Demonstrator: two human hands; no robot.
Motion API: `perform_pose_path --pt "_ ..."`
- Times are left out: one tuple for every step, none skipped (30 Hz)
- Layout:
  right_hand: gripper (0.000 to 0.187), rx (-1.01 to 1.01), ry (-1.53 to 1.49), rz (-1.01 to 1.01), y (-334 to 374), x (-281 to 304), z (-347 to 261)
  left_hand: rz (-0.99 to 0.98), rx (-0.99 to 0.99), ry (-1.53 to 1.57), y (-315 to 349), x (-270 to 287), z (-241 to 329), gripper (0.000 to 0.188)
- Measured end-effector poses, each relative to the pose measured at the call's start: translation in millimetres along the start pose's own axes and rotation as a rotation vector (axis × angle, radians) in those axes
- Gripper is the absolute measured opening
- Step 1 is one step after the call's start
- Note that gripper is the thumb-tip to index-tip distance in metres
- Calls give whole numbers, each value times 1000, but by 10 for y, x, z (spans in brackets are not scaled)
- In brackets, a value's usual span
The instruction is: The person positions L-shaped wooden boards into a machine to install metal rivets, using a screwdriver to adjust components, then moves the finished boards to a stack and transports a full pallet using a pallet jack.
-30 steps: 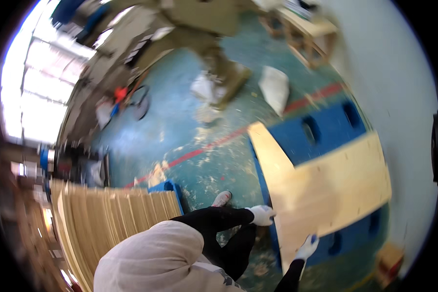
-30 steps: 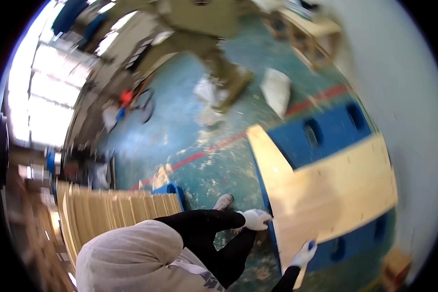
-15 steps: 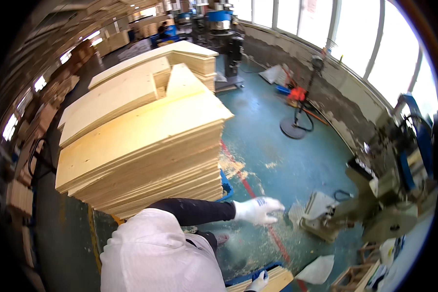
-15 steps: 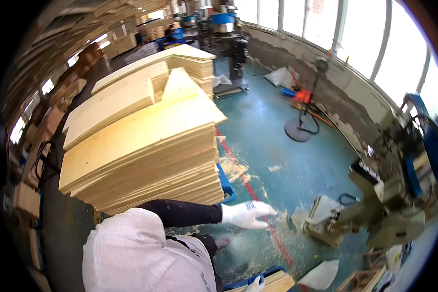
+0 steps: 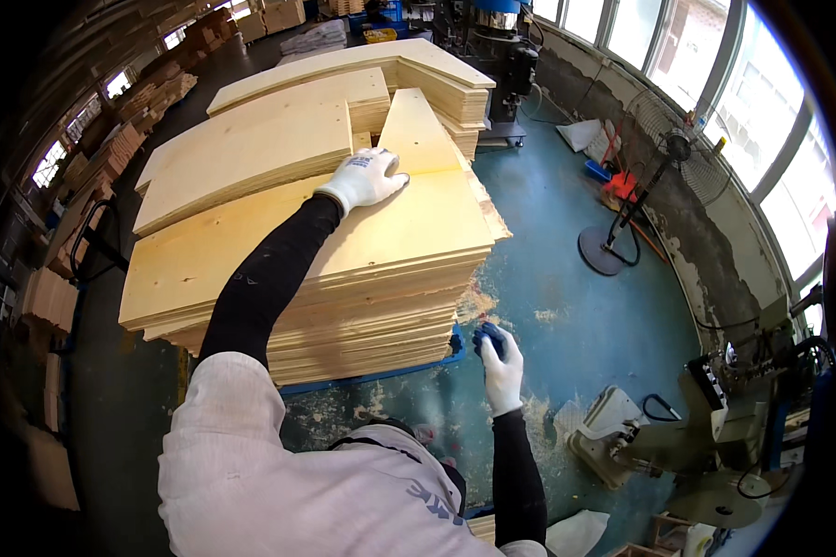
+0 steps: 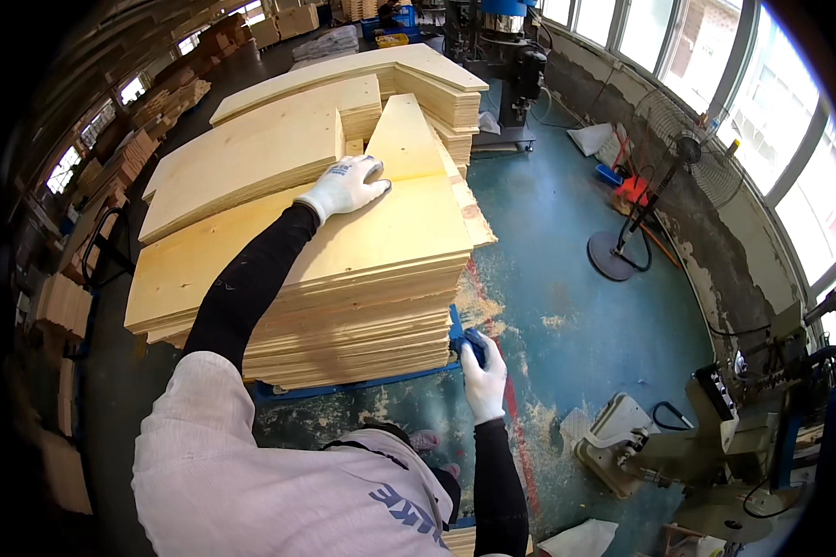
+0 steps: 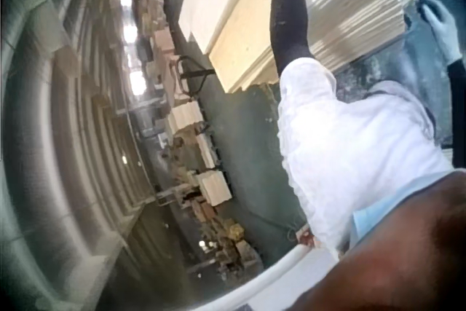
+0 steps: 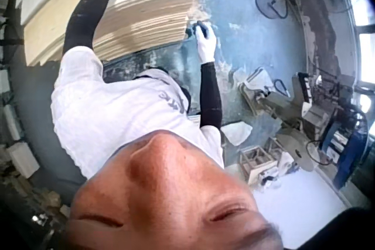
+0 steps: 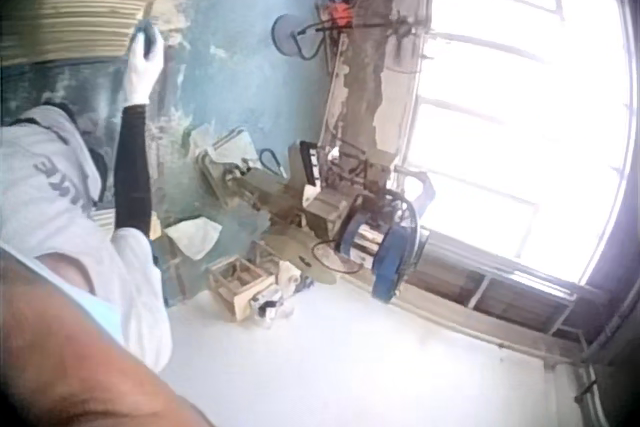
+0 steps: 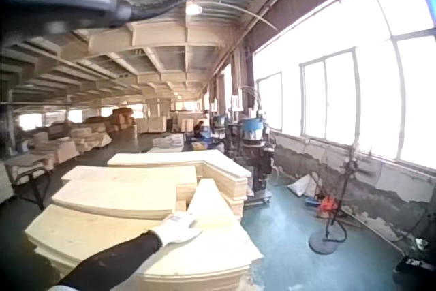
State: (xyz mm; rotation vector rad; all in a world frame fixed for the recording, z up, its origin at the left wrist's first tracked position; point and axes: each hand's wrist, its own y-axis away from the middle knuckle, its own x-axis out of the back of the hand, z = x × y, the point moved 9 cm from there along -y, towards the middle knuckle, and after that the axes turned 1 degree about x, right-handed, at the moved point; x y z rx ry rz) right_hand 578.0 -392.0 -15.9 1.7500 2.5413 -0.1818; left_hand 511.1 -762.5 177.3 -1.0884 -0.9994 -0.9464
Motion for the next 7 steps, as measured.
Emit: perform_pose_path --pt "33 15 27 -50 -24 -142 -98 -6 14 -27 -17 -70 -69 55" --pt "33 5 7 -78 -46 -236 -194 6 14 -8 -42 -51 -41 55" --pt "33 -6 -15 -108 -37 -314 -243 16 18 8 -41 -42 -19 55" --pt "33 -16 -64 -129 -32 -341 -217 6 19 15 -51 -33 33 56" --pt "36 -20 -80 -163 -55 -371 -213 -4 23 21 -44 -26 75 57" --pt "40 -52 -168 -168 -67 -378 -194 -15 29 26 -23 -25 112 58" --pt "44 -90 -256 -178 -63 -412 -186 -17 38 26 30 -41 132 58"
